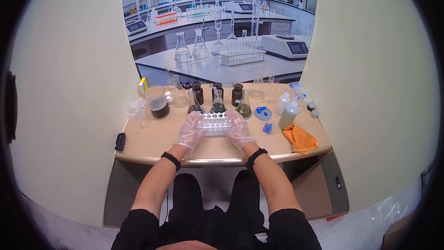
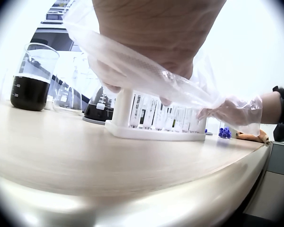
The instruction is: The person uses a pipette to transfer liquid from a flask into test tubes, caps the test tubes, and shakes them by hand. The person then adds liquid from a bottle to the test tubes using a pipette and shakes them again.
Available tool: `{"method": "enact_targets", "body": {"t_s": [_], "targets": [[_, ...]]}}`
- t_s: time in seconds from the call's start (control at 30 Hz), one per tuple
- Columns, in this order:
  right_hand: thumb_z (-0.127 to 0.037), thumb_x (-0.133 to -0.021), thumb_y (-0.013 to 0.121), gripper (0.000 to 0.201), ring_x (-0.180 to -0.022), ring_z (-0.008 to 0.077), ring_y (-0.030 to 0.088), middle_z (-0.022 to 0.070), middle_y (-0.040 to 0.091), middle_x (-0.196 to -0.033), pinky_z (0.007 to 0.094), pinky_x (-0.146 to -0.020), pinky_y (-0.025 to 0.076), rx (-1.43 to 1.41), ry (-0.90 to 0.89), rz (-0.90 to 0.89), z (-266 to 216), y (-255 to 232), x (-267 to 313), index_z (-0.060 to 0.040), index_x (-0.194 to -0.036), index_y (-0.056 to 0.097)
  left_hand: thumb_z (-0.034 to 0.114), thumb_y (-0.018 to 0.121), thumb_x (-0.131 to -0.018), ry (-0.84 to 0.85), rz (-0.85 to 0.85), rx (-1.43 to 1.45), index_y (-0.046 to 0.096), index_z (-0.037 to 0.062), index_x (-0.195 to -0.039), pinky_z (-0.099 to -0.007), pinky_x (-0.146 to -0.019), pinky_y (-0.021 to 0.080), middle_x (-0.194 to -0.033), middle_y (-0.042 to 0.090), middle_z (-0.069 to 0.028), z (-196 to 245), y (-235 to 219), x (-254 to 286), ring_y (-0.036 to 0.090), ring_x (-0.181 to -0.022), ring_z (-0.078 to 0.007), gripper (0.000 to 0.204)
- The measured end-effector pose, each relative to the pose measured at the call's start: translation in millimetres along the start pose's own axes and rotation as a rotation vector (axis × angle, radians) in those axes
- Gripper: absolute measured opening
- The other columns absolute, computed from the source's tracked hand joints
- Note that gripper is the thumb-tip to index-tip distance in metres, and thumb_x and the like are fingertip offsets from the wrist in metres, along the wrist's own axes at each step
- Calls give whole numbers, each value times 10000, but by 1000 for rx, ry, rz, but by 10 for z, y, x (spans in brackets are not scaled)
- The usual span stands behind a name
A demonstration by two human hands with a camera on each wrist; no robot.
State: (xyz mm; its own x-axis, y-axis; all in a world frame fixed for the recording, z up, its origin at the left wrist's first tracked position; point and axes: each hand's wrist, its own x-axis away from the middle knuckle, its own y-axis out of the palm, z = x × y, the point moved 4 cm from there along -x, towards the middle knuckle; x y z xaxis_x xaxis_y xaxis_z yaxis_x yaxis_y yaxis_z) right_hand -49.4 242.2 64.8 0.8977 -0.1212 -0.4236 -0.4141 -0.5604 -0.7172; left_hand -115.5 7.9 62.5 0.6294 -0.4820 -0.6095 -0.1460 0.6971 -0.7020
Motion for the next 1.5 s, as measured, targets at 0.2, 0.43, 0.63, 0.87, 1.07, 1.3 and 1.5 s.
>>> {"method": "enact_targets", "body": {"t_s": [0.2,0.43,0.63,0.87,1.07,1.3,1.5], "targets": [[-13,-765,657,602,-1367,286,549,147,628,-1362,327,-1187,412,-85,-57,50,31,43,-38,-8,-1363,584,299,875,-780,-52,-31,92,585,94,-1351,-404,-1206,392,-1464,511,-154,-36,15,-10,481,-1396,-333,672],[53,-737,684,935,-1500,260,434,161,483,-1586,346,-1258,334,-237,-81,-58,335,219,-155,10,-1591,305,387,842,-829,-108,-214,53,559,72,-1410,-392,-1217,375,-1508,482,-165,129,-233,-112,450,-1451,-318,719],[-323,-807,705,956,-1595,307,255,194,343,-1689,351,-1310,200,-68,-78,-80,1,-336,120,-1,-1626,331,490,719,-931,-103,-53,-138,520,102,-1508,-390,-1199,396,-1622,382,-177,154,-360,100,439,-1475,-304,724],[-275,-784,725,725,-1393,381,528,228,581,-1474,418,-1181,417,65,-80,80,-120,-701,620,-27,-1449,572,496,478,-1076,-147,95,17,650,52,-1325,-393,-1059,487,-1278,693,-139,505,-853,424,649,-1190,-321,538],[-242,-813,712,452,-1113,349,709,181,739,-1206,419,-994,548,16,96,134,-95,-821,913,-70,-1231,709,714,262,-1053,-403,-88,71,782,83,-1043,-479,-1011,465,-1033,740,-251,762,-1188,627,661,-1098,-437,818],[-314,-965,576,302,-969,432,704,231,743,-1001,498,-866,545,14,108,123,-435,-989,1122,-95,-1033,773,481,368,-1093,-239,-81,-65,627,228,-1370,-538,-919,510,-1063,747,-228,757,-1353,881,686,-1032,-452,456],[-300,-913,614,275,-934,401,719,213,752,-947,464,-839,551,-14,92,162,-645,-1147,1126,-99,-1003,780,251,546,-1067,199,59,-397,380,227,-1600,-502,-823,568,-1175,744,-189,665,-1344,849,723,-948,-411,559]]}}
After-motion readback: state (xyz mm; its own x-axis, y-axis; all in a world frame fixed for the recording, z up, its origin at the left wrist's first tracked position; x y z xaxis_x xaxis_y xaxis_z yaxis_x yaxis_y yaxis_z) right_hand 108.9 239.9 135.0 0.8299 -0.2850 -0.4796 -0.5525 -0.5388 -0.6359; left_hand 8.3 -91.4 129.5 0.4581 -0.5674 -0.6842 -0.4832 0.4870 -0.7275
